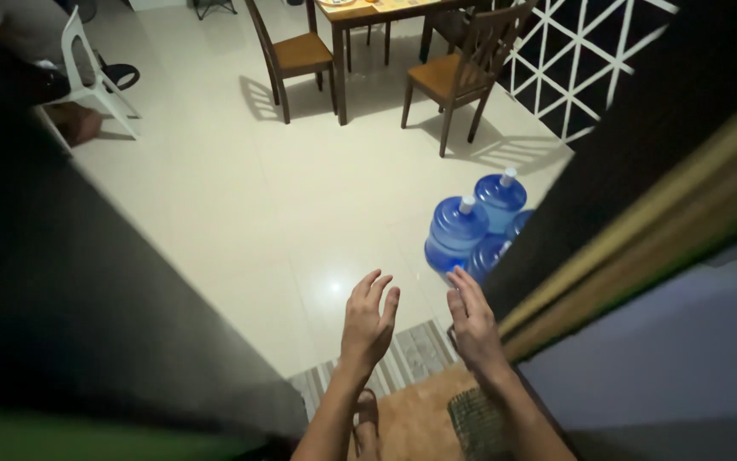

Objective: Clear dirty dishes from the dining table and take them to the kitchen sink.

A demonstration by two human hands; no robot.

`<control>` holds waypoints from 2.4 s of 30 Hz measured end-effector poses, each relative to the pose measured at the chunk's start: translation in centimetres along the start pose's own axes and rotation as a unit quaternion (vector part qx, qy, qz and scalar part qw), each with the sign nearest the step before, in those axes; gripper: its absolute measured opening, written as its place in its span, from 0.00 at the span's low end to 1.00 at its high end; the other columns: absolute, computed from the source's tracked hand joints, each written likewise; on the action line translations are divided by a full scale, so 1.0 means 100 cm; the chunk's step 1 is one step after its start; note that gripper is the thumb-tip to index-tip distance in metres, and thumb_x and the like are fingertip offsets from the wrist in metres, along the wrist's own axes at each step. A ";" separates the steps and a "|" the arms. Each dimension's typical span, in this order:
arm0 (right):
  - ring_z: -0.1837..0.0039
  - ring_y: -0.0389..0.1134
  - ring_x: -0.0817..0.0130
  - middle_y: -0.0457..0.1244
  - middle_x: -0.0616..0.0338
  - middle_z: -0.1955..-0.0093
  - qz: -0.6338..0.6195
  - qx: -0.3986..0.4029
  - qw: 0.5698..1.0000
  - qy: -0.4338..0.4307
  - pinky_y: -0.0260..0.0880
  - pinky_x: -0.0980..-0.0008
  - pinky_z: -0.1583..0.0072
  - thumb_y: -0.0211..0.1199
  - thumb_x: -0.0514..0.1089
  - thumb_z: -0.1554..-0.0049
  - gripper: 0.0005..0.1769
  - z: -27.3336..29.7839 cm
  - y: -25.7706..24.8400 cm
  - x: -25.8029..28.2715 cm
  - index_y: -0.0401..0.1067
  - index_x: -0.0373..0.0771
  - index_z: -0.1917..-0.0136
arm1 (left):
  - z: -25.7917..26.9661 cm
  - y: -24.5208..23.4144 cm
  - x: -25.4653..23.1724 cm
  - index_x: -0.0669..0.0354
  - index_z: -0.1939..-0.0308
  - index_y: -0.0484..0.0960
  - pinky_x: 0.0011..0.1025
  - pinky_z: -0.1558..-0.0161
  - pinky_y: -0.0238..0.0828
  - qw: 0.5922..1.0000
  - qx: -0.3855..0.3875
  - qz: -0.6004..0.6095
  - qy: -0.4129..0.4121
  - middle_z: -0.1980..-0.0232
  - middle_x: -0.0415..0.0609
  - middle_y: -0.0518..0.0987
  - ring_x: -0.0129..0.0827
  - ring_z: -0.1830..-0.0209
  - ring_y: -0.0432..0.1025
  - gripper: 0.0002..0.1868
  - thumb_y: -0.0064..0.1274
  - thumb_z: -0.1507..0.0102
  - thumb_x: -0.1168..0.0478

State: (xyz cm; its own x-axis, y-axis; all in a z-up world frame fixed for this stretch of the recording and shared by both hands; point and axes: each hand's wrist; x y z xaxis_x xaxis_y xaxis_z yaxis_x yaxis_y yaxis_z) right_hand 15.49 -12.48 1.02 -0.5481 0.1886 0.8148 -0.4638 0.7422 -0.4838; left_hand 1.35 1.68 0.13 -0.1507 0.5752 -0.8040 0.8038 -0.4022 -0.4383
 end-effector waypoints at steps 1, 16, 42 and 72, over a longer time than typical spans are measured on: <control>0.22 0.59 0.54 0.58 0.49 0.23 0.001 0.001 1.000 0.000 0.56 0.63 0.26 0.49 0.51 0.33 0.25 -0.015 0.006 -0.005 0.69 0.33 0.32 | -0.018 0.004 0.007 0.61 0.44 0.81 0.45 0.34 0.62 1.000 0.000 0.000 -0.001 0.34 0.60 0.75 0.54 0.33 0.67 0.19 0.47 0.31 0.52; 0.23 0.58 0.54 0.58 0.49 0.23 0.012 0.000 0.999 0.032 0.55 0.61 0.27 0.51 0.55 0.36 0.28 -0.254 0.099 -0.076 0.67 0.34 0.31 | -0.261 0.034 0.118 0.64 0.47 0.82 0.42 0.36 0.66 1.000 -0.017 0.003 -0.011 0.39 0.57 0.79 0.50 0.36 0.71 0.18 0.49 0.32 0.54; 0.30 0.65 0.59 0.54 0.53 0.22 -0.037 0.071 0.996 0.039 0.72 0.61 0.38 0.54 0.55 0.39 0.31 -0.744 0.208 -0.178 0.63 0.38 0.27 | -0.694 0.150 0.274 0.61 0.44 0.81 0.40 0.35 0.65 0.994 -0.045 -0.035 -0.088 0.35 0.52 0.77 0.46 0.33 0.67 0.20 0.47 0.32 0.52; 0.34 0.67 0.64 0.53 0.55 0.21 -0.017 0.065 0.997 0.045 0.70 0.64 0.37 0.54 0.52 0.37 0.31 -1.274 0.392 -0.273 0.59 0.39 0.24 | -1.246 0.252 0.482 0.62 0.43 0.81 0.40 0.36 0.65 1.000 0.017 -0.022 -0.014 0.35 0.54 0.77 0.49 0.34 0.69 0.19 0.49 0.32 0.54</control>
State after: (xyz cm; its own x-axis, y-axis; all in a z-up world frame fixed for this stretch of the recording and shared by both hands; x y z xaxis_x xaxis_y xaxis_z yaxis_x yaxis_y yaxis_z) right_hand 100.93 93.41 0.45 -0.4688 0.2258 0.8540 -0.5707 0.6604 -0.4879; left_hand 86.02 107.99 0.38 -0.2016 0.5736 -0.7940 0.7762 -0.4008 -0.4866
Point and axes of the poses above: each hand's wrist, its own z-axis away from the middle knuckle, its own y-axis out of the palm, x = y × z
